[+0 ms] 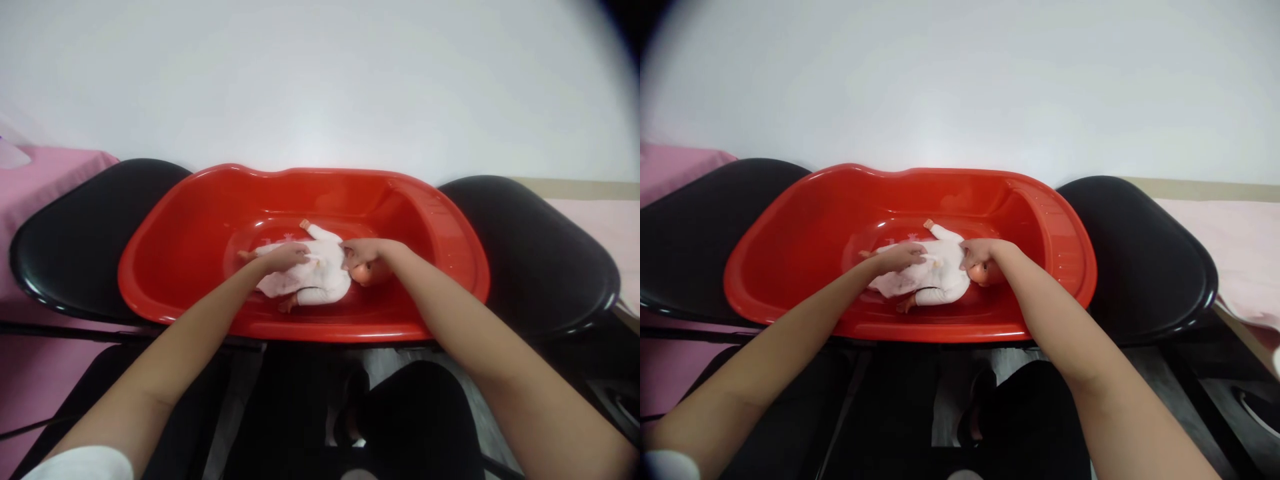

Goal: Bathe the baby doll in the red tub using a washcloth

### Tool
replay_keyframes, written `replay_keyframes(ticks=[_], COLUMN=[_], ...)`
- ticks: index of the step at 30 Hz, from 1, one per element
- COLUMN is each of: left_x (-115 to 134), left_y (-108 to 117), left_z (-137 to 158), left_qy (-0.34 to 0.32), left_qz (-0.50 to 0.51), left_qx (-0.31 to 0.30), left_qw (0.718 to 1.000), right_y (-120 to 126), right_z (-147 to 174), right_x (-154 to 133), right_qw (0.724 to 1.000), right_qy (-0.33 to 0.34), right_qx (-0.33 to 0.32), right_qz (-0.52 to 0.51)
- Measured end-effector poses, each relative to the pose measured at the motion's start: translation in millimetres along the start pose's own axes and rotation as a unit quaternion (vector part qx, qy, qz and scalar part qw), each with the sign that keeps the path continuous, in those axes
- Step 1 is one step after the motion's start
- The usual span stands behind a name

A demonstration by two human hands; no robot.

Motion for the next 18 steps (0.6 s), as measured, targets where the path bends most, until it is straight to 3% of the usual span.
replay_keyframes(ticks=[4,10,18], left_x=[10,17,10], left_y=[-15,-59,-56], left_z=[-1,-7,-6], left_qy=[-0.037,-0.153,-0.087], left_qz=[0.066,-0.125,-0.249], left_qx=[-0.017,-0.137,-0.244], left_qw=[0.997,0.971,0.933], right_y=[1,3,2], right_z=[2,5,6], right_x=[-4,-4,-1], right_qw=[1.000,1.000,0.999], right_qy=[0.010,0.025,0.006], right_qx=[-0.011,-0.011,-0.019], right_qz=[0.000,0.015,-0.028])
Point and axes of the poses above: each hand's wrist, its own z-axis away from the middle knuckle, its own y-axis out of the back of the hand, x = y × z, the point moved 2 cm from there along -z, towards the middle knuckle, and after that the axes turned 8 degrees about y, right-handed, at the moved point
